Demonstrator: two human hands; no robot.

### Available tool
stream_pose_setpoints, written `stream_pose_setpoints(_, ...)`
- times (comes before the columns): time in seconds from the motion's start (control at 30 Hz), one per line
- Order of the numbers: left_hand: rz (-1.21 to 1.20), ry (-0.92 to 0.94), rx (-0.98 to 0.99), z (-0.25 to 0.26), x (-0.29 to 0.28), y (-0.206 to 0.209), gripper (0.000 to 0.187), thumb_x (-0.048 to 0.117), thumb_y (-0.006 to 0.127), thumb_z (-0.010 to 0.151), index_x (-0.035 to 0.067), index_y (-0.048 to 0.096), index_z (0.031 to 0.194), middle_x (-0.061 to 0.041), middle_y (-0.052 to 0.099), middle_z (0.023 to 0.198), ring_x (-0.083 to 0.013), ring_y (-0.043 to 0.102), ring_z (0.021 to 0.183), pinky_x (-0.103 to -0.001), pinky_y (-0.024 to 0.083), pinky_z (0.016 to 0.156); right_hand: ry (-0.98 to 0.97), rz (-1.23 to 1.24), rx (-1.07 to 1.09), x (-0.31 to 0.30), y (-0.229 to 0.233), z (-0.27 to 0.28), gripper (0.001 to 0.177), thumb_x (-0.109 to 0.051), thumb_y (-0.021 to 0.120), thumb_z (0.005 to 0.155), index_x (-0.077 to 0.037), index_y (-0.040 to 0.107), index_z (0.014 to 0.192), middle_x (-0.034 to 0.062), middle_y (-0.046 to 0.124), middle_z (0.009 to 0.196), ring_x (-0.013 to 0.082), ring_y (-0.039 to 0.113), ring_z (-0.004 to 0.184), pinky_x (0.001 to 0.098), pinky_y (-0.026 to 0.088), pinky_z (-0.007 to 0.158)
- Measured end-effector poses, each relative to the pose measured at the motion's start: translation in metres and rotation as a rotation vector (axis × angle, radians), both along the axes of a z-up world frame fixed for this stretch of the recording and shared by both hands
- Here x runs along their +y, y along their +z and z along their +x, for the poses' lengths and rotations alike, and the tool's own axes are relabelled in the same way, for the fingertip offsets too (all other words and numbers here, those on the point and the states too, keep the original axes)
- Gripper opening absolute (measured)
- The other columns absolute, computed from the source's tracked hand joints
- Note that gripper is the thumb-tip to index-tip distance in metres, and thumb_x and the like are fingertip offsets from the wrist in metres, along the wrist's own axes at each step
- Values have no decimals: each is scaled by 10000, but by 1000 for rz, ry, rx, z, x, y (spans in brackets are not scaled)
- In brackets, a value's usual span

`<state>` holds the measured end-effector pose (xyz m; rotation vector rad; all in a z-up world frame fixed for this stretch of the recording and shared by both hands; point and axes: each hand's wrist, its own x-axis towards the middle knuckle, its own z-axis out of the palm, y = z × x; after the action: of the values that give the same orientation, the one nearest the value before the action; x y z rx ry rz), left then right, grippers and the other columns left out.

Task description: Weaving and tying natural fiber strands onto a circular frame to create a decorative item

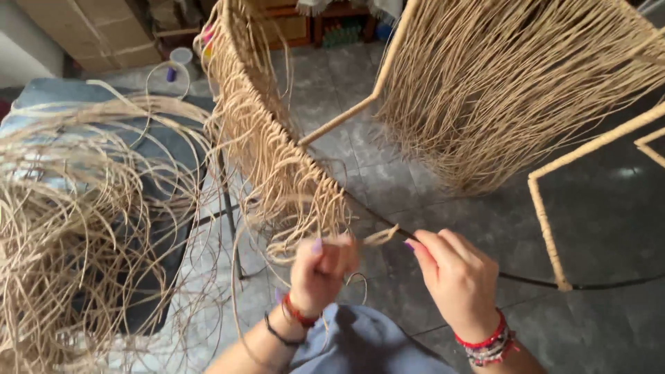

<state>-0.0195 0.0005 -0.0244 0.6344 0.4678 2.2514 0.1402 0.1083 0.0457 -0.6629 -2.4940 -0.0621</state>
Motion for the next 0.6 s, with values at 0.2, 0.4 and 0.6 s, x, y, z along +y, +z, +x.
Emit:
stream_pose_setpoints(0.2, 147, 169, -86, -43, 21, 0, 475, 312, 396, 1018, 173, 254, 587, 6, 176, 544, -189, 192, 578, -381, 213, 594, -24, 10, 9, 14, 7, 16, 65, -213, 722, 987, -151, 743, 985, -14, 651, 803, 203, 609, 677, 348, 455, 601)
stream_pose_setpoints(0.4, -125, 225, 1295, -40, 16, -24, 556, 399, 128, 1103, 92, 507, 836, -90, 506, 853, -311, 484, 840, -451, 375, 842, -13, 22, 32, 19, 5, 14, 90, -215, 714, 1004, -133, 747, 988, 2, 606, 762, 221, 562, 686, 355, 447, 647)
stream_pose_setpoints(0.6, -384, 176, 1384, -22, 35, -70, 428, -50, 375, 1000, 45, 584, 1360, -202, 531, 1491, -414, 453, 1437, -541, 335, 1206, 79, 36, 15, 32, -4, 17, 114, -133, 682, 1011, -84, 750, 1087, 43, 678, 946, 252, 606, 816, 381, 494, 776)
